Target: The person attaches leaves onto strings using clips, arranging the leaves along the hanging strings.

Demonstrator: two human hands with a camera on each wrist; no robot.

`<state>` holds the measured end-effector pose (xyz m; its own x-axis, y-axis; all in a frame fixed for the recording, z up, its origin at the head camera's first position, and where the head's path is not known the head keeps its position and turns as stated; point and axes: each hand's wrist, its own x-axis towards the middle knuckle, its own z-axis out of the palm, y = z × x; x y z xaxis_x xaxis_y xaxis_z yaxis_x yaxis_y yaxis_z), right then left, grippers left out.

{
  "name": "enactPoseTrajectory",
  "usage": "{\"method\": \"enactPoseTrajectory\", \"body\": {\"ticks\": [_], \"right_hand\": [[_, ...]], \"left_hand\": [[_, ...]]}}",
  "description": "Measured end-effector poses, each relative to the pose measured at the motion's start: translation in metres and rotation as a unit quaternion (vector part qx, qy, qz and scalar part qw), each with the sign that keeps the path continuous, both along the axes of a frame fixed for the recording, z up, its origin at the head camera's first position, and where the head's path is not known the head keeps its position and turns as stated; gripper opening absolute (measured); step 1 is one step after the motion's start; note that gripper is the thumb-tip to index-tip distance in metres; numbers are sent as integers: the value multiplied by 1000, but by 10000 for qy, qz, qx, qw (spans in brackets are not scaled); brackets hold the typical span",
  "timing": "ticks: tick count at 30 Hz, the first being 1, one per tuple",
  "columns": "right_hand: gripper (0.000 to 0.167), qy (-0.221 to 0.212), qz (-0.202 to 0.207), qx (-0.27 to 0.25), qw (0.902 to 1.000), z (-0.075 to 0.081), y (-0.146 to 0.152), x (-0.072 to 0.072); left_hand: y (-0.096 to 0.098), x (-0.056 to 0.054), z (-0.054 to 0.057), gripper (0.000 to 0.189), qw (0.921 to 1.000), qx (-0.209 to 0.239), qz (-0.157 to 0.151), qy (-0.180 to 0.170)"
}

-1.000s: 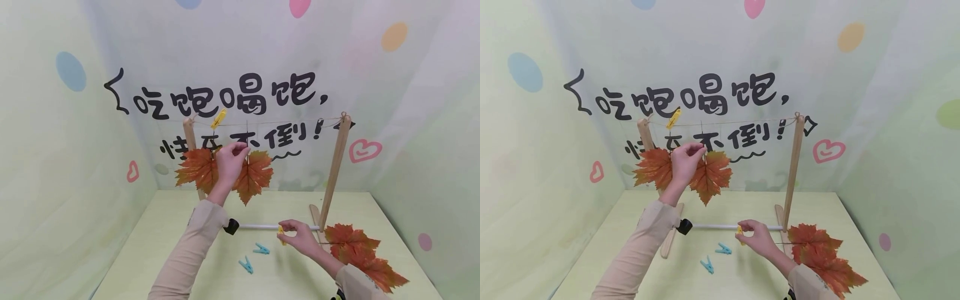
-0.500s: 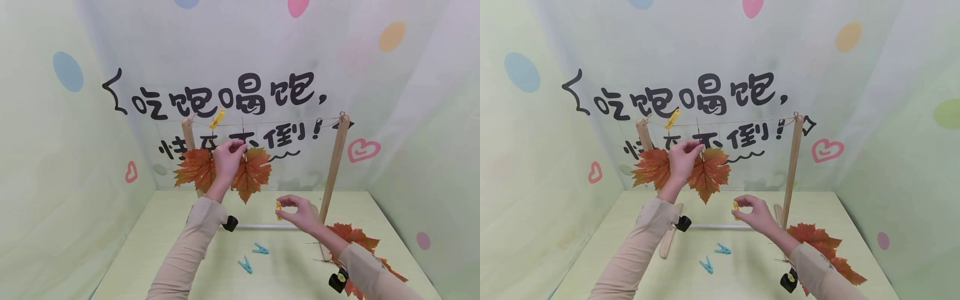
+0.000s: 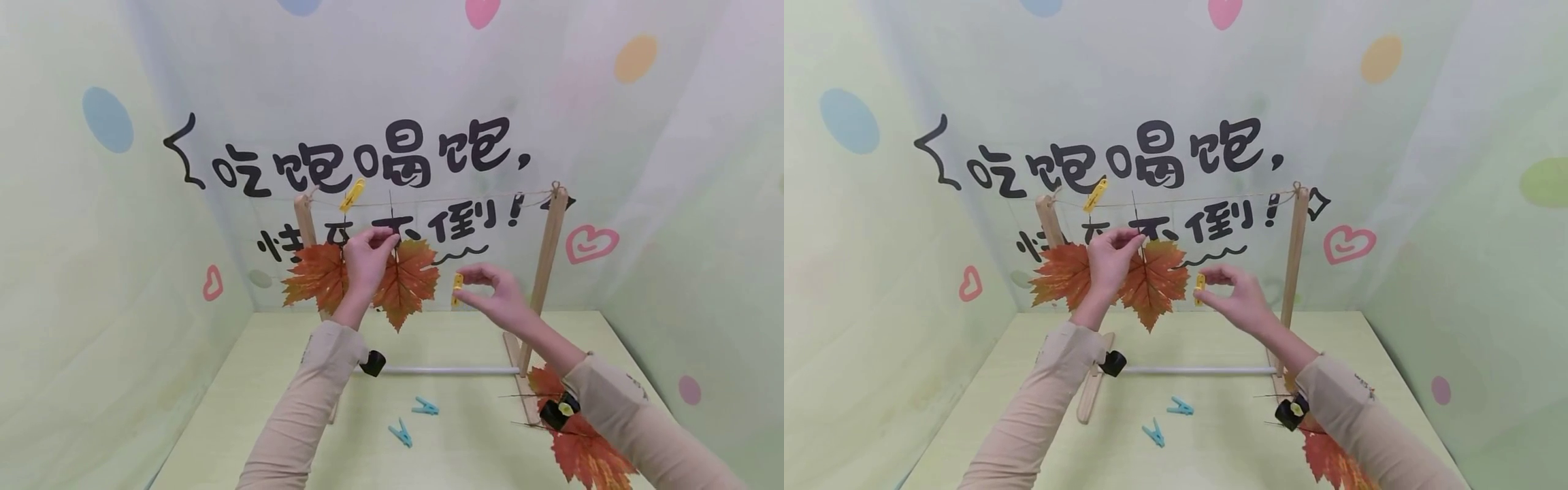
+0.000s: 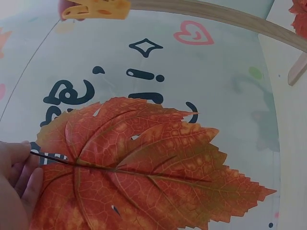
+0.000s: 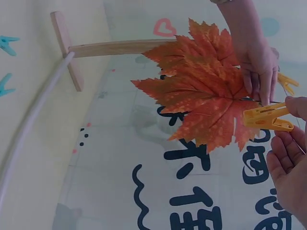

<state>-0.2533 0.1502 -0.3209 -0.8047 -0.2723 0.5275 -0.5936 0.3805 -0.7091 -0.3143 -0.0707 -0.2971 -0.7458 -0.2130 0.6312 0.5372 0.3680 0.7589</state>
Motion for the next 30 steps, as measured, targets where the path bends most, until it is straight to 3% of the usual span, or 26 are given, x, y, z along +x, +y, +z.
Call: {"method": "enactPoseTrajectory", "body": {"ticks": [13, 21, 30], "right_hand": [[31, 386, -1, -333, 9987, 50, -4, -11], [29, 550, -21, -617, 9966, 69, -12, -21], [32, 352, 362, -1085, 9928, 87, -26, -30]], "left_hand": [[-1, 0, -2, 14, 9999, -41, 66, 80], [-2, -1, -2, 14, 9999, -22, 87, 135], [0, 0, -3, 13, 9998, -73, 51, 173]]}}
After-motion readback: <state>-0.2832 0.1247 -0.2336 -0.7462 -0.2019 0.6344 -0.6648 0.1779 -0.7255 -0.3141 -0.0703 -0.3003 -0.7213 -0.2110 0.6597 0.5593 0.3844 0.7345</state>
